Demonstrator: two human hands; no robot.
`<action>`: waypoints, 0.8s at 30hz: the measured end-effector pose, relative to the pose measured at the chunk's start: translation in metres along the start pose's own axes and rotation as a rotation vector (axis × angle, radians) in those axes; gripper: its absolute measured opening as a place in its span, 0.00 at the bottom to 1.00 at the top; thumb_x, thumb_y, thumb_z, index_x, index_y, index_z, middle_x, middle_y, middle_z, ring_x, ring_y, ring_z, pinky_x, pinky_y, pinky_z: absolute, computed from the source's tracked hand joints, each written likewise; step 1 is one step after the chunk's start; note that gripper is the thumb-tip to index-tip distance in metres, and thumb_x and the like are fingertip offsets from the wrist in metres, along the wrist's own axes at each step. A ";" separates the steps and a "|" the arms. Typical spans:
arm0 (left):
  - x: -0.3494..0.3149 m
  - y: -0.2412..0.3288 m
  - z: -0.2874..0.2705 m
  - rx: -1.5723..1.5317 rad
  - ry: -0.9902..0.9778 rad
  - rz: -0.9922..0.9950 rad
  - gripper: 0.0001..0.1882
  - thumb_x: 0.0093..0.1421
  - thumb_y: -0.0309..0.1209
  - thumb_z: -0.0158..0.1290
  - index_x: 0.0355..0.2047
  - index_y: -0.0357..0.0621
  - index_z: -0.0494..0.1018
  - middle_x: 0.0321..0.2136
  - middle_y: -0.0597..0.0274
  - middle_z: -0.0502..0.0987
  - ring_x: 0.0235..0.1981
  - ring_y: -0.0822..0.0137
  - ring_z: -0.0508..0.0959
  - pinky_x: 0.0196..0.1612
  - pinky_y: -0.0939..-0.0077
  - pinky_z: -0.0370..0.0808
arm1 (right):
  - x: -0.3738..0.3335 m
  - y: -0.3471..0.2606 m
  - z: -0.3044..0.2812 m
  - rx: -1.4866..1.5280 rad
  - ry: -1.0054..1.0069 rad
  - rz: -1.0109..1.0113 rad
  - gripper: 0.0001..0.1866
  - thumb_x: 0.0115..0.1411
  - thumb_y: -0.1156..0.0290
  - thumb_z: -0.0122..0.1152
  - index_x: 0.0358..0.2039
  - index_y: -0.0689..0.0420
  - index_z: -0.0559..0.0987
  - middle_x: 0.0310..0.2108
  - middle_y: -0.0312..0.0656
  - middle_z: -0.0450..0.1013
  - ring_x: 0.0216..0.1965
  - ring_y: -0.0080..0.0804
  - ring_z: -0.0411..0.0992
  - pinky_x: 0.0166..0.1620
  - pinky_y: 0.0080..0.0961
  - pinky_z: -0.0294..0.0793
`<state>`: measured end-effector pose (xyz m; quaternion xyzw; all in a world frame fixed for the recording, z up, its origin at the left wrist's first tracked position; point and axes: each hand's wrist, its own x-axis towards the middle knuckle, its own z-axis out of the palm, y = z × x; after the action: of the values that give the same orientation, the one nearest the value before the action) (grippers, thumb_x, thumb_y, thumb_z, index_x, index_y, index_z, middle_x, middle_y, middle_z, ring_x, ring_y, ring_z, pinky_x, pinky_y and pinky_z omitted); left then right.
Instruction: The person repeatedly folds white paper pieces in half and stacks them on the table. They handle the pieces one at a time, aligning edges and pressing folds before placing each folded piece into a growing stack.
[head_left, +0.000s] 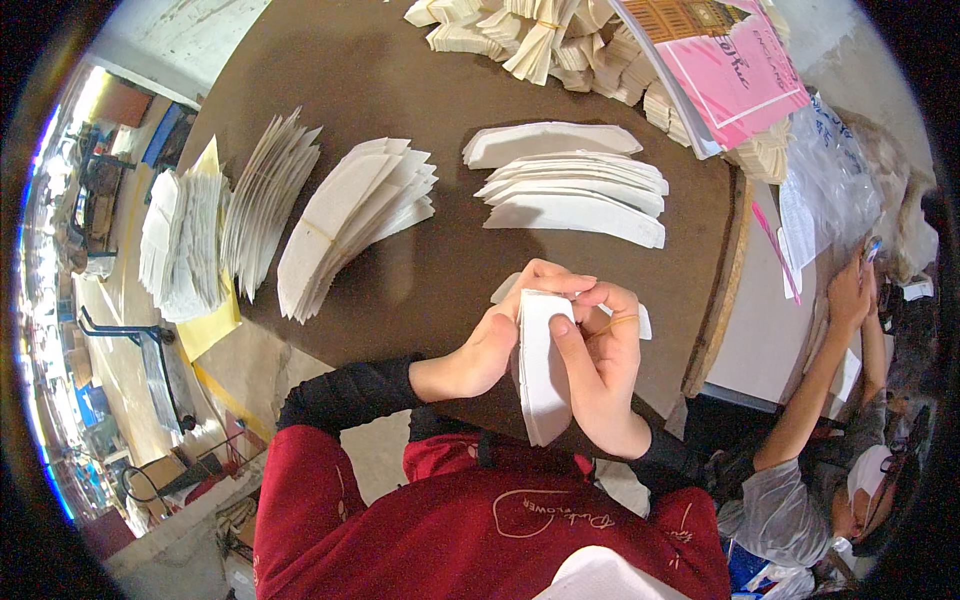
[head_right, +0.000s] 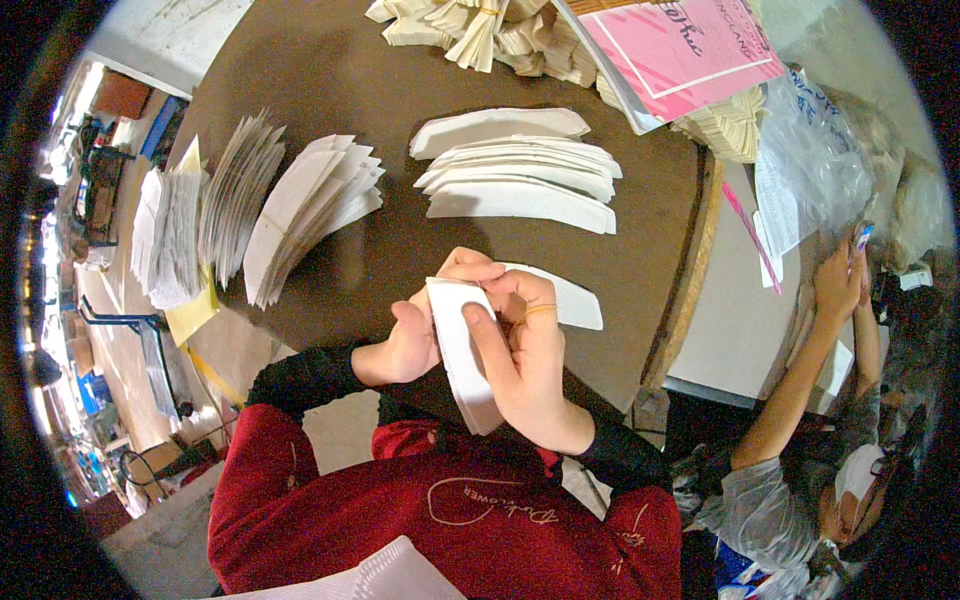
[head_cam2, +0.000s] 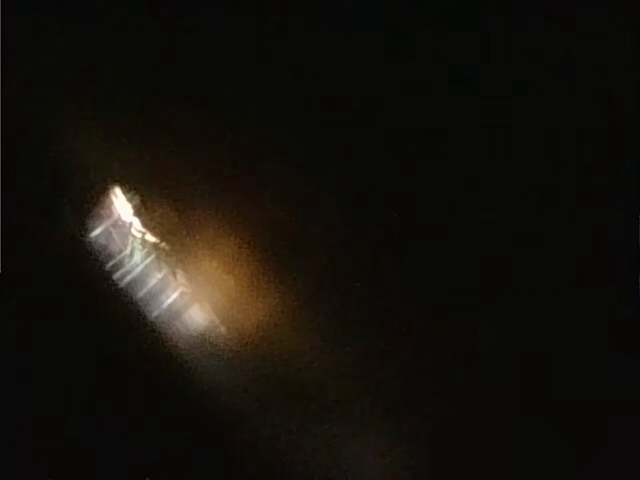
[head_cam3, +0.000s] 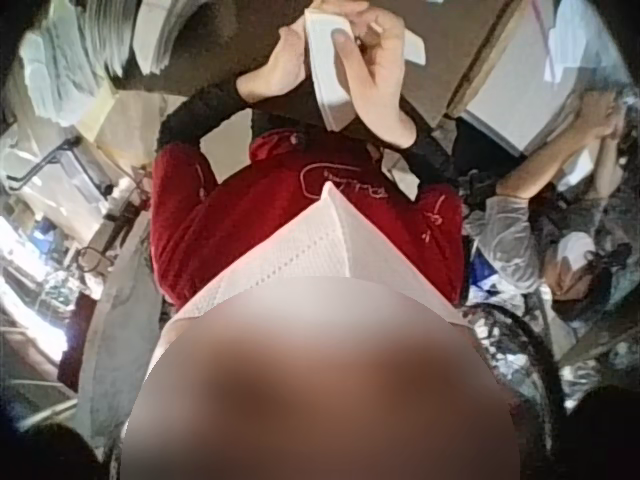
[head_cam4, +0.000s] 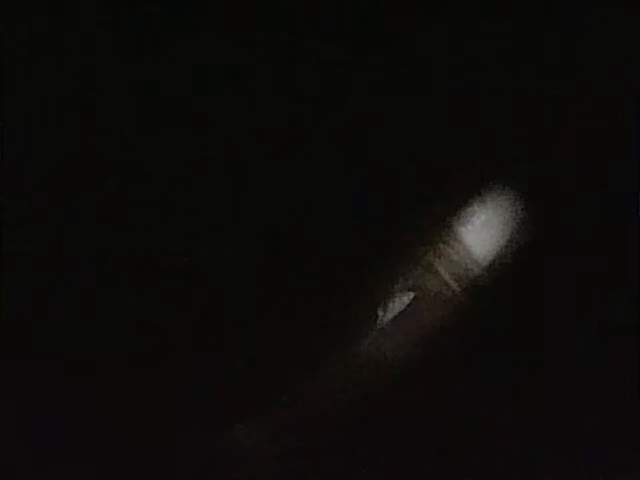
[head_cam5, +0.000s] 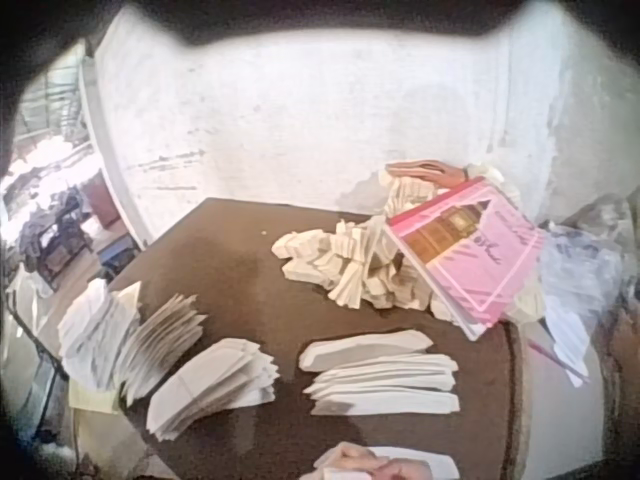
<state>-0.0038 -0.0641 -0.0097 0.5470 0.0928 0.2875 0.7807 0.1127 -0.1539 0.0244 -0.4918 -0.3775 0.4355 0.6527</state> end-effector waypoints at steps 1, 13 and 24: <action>0.000 0.000 0.000 0.027 0.009 0.002 0.45 0.64 0.68 0.29 0.60 0.40 0.64 0.49 0.58 0.62 0.53 0.65 0.66 0.59 0.67 0.62 | 0.000 0.000 0.000 -0.008 0.002 0.018 0.17 0.67 0.82 0.51 0.53 0.58 0.60 0.40 0.44 0.73 0.39 0.22 0.73 0.41 0.20 0.72; 0.017 0.036 -0.017 -0.708 0.253 0.319 0.34 0.64 0.65 0.41 0.52 0.49 0.66 0.30 0.63 0.67 0.36 0.64 0.72 0.55 0.51 0.69 | 0.014 -0.001 -0.001 -0.348 -0.158 0.019 0.36 0.56 0.64 0.71 0.59 0.64 0.63 0.52 0.52 0.67 0.45 0.39 0.73 0.45 0.32 0.74; -0.042 0.039 -0.033 0.163 0.237 0.216 0.26 0.59 0.46 0.60 0.52 0.44 0.74 0.53 0.50 0.76 0.60 0.55 0.71 0.57 0.54 0.71 | -0.027 -0.030 -0.038 -0.784 -0.192 -0.198 0.15 0.57 0.80 0.62 0.46 0.61 0.76 0.35 0.48 0.76 0.35 0.43 0.76 0.40 0.34 0.76</action>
<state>-0.0665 -0.0518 0.0060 0.5776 0.1480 0.4238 0.6818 0.1446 -0.1955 0.0432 -0.6216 -0.6193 0.2379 0.4166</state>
